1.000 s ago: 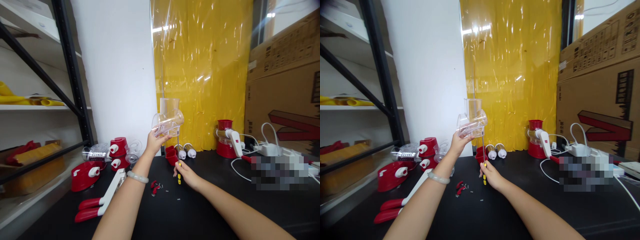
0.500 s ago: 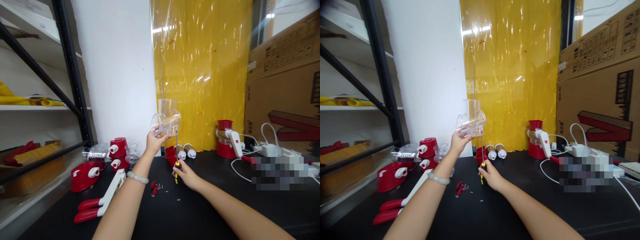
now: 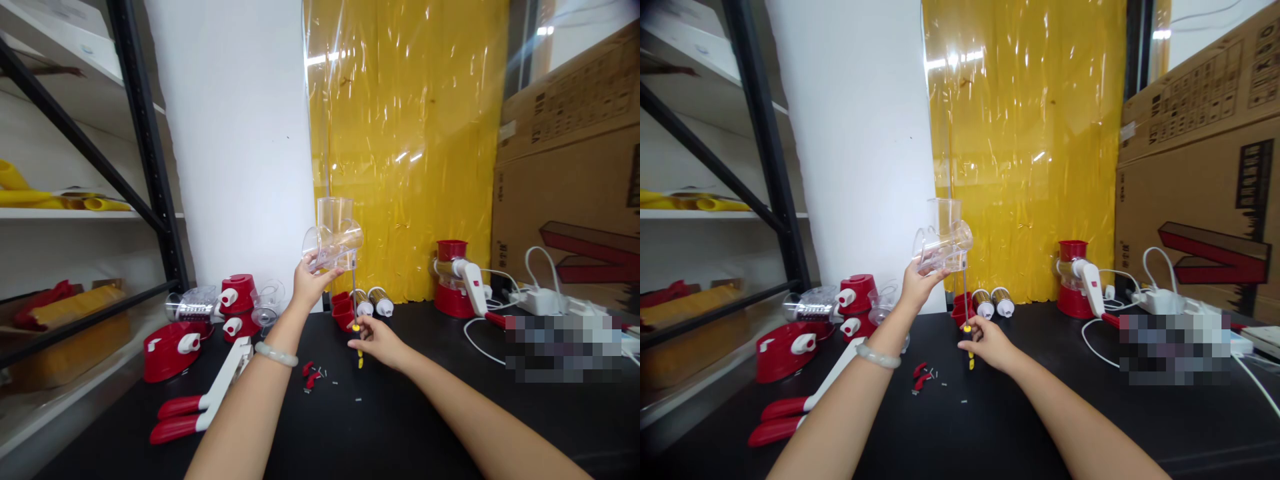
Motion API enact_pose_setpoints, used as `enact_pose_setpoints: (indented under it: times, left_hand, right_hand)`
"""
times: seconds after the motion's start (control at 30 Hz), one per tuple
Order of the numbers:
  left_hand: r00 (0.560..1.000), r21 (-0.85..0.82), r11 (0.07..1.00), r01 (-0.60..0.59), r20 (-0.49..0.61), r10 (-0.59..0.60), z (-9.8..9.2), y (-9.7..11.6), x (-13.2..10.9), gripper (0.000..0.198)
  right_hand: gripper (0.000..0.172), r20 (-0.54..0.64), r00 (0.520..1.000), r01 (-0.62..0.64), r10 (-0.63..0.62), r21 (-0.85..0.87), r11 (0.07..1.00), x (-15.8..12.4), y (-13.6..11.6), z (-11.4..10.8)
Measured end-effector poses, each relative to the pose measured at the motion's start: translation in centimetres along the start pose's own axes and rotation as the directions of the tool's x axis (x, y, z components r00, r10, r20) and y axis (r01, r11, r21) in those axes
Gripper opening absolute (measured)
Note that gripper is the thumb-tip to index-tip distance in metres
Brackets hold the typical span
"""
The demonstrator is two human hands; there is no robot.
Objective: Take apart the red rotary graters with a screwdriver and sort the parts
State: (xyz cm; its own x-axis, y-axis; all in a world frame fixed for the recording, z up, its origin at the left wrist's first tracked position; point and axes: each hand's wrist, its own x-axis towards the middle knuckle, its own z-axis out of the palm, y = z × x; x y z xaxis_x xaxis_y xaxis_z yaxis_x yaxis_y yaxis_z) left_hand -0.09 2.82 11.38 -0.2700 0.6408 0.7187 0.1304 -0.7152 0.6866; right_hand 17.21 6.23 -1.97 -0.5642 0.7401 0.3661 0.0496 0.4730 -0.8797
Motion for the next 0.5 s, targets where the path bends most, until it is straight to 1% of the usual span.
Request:
enact_pose_setpoints:
  times: [0.1,0.17,0.23,0.3,0.37,0.5]
  left_hand:
    - [1.000,-0.006,1.000,0.005,0.001,-0.005,0.21,0.16,-0.08,0.066]
    - [1.000,0.005,1.000,-0.002,-0.012,0.002,0.28,0.12,-0.10,0.066]
    - [1.000,0.005,1.000,-0.002,-0.013,0.002,0.27,0.02,-0.10,0.066]
    - [1.000,-0.015,1.000,-0.003,-0.002,0.003,0.21,-0.09,-0.07,0.066]
    - [1.000,-0.032,0.999,-0.012,0.005,0.012,0.13,-0.17,-0.01,0.066]
    - [1.000,-0.024,0.999,-0.031,-0.001,0.031,0.05,-0.33,0.12,0.064]
  right_hand:
    - [0.047,-0.048,0.997,0.063,-0.064,-0.027,0.998,-0.01,-0.07,-0.06]
    - [0.048,-0.033,0.995,0.096,-0.095,0.008,0.995,-0.03,-0.32,-0.25]
    - [0.048,-0.003,0.996,0.088,-0.088,0.030,0.996,-0.02,-0.52,-0.43]
    - [0.041,0.000,0.998,0.067,-0.067,0.012,0.998,0.01,-0.59,-0.50]
    - [0.035,-0.024,0.998,0.059,-0.059,-0.009,0.998,0.05,-0.58,-0.47]
    - [0.035,-0.080,0.993,0.084,-0.085,-0.012,0.996,0.07,-0.50,-0.32]
